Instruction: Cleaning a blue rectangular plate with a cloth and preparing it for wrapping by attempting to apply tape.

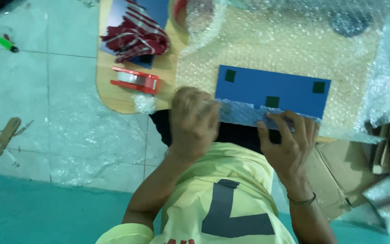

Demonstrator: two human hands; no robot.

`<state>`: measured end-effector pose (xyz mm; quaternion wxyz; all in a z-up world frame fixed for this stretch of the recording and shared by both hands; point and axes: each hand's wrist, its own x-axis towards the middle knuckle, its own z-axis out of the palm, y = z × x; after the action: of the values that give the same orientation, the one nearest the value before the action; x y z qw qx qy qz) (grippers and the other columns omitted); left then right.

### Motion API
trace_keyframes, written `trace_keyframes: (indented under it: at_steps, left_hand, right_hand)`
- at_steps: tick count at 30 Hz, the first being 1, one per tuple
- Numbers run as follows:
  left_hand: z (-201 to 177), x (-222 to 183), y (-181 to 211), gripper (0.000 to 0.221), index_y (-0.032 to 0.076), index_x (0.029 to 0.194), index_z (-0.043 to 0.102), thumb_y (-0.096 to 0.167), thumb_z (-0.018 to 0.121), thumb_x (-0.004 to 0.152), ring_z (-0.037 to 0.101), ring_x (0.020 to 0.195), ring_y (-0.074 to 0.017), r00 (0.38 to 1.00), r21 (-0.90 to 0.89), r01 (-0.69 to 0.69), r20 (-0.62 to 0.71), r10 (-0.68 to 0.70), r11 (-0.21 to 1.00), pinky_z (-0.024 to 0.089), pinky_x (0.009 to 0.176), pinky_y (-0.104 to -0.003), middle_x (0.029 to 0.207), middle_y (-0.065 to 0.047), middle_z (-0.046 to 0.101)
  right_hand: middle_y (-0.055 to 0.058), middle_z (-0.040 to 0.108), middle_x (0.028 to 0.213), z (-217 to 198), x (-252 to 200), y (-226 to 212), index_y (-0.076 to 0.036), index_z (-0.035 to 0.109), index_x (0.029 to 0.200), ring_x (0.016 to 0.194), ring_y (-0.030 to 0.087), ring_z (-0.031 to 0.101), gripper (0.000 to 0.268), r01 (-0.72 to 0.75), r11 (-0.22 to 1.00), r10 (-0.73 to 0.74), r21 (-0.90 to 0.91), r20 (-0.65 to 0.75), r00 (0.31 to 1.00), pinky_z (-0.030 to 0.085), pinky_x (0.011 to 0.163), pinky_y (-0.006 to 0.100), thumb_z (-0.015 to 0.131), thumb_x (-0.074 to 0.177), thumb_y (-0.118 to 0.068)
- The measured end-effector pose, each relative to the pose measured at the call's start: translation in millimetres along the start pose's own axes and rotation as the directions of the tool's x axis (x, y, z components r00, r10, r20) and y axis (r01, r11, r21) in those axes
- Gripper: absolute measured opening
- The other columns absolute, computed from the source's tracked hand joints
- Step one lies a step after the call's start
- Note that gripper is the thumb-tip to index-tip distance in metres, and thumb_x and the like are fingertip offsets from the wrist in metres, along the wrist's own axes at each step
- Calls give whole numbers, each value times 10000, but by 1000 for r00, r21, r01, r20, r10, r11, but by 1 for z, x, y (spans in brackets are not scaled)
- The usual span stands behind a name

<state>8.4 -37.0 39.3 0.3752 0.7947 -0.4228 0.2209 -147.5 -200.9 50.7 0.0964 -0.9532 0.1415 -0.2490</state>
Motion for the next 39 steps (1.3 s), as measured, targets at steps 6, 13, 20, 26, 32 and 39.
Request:
trace_keyframes:
  at_steps: [6,13,20,26,32,39]
  left_hand:
    - [26,-3,23,218,84,1034,733,221,565,1017,646,1115,-272,973,-220,-157,131,189,963,485,1054,-477,1088,-96,659]
    - [26,-16,7,393,47,1257,690,337,663,994,527,1362,-412,918,-286,-90,348,191,954,421,1149,-550,1325,-202,619]
    - [21,-11,11,374,70,1182,755,387,677,998,495,1384,-416,944,-167,-111,290,157,980,323,1215,-605,1316,-202,634]
    - [26,-16,14,435,171,1111,777,534,557,1011,505,1201,-335,965,-25,-114,236,117,993,344,1159,-610,1172,-105,623]
    - [13,-4,3,236,91,1173,742,180,703,958,459,1109,-316,927,-239,48,372,46,970,334,1106,-508,1147,-107,564]
    - [13,3,1,238,61,1095,725,27,706,861,468,1105,-297,924,-365,167,383,-16,916,357,1063,-477,1123,-97,554]
  right_hand:
    - [144,645,1059,3,-2,5,-58,785,1041,876,327,597,208,9,999,-9,32,-5,1000,483,824,456,874,952,-223]
    - [160,664,1131,-11,-9,32,-57,777,1153,990,382,626,355,61,998,-60,-7,50,997,516,877,546,901,889,-260]
    - [97,704,1126,-11,-15,56,-104,812,1122,1020,327,647,291,96,995,-94,-20,68,993,512,976,545,855,928,-318]
    - [86,677,991,-8,-6,35,-88,808,953,927,332,636,244,4,999,-4,-32,-8,1000,459,1049,550,951,913,-281]
    - [114,613,1099,-10,-1,29,-33,772,945,1031,286,485,244,-96,995,95,18,71,993,340,1051,448,976,856,-136]
    - [133,544,1178,-14,6,39,-49,758,1087,1036,274,470,352,-162,986,148,44,234,961,238,1071,464,929,864,-260]
